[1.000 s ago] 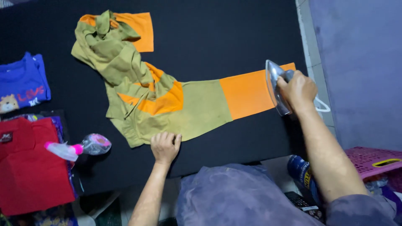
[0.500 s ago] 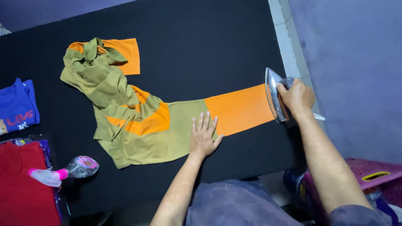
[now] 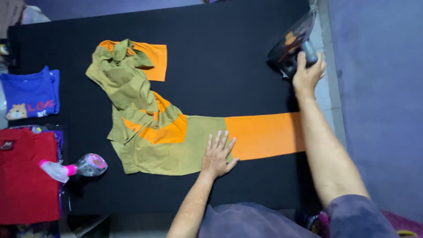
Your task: Ironing a multi-colored long-sleeved shirt on a flat surface.
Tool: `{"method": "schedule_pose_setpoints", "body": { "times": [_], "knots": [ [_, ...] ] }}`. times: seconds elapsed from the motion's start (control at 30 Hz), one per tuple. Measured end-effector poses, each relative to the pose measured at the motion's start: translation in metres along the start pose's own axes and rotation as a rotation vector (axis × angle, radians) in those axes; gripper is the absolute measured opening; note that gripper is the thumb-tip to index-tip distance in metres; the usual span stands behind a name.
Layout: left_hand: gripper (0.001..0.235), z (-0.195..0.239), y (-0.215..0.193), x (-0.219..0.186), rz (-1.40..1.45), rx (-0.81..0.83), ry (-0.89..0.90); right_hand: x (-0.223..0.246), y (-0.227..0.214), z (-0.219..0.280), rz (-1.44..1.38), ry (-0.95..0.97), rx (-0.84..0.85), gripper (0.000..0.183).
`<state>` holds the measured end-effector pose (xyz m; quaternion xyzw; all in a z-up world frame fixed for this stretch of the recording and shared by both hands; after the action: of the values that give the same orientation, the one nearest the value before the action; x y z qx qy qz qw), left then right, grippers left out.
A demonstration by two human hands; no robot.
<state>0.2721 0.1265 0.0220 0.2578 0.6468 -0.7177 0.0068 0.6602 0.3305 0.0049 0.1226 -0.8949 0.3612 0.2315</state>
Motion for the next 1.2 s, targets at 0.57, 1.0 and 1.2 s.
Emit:
{"method": "schedule_pose_setpoints", "body": {
  "times": [0.57, 1.0, 1.2],
  "knots": [
    [0.075, 0.001, 0.004, 0.004, 0.025, 0.03, -0.009, 0.051, -0.032, 0.028, -0.408, 0.15, 0.131, 0.047],
    [0.068, 0.057, -0.004, 0.054, 0.152, -0.061, -0.13, 0.252, -0.036, 0.169, -0.175, -0.434, 0.459, 0.026],
    [0.078, 0.144, -0.039, 0.18, -0.067, -0.55, -0.797, 0.371, 0.003, 0.241, -0.257, -0.608, 0.845, 0.045]
  ]
}}
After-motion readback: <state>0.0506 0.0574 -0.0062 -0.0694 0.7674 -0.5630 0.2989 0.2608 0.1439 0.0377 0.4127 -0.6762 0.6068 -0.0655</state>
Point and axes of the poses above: each hand's wrist, its own z-axis away from the middle knuckle, its own y-axis out of the palm, x = y × z, the point moved 6 cm from there along -z, towards the middle knuckle, and after that the axes turned 13 degrees about -y, right-handed, at the moved point
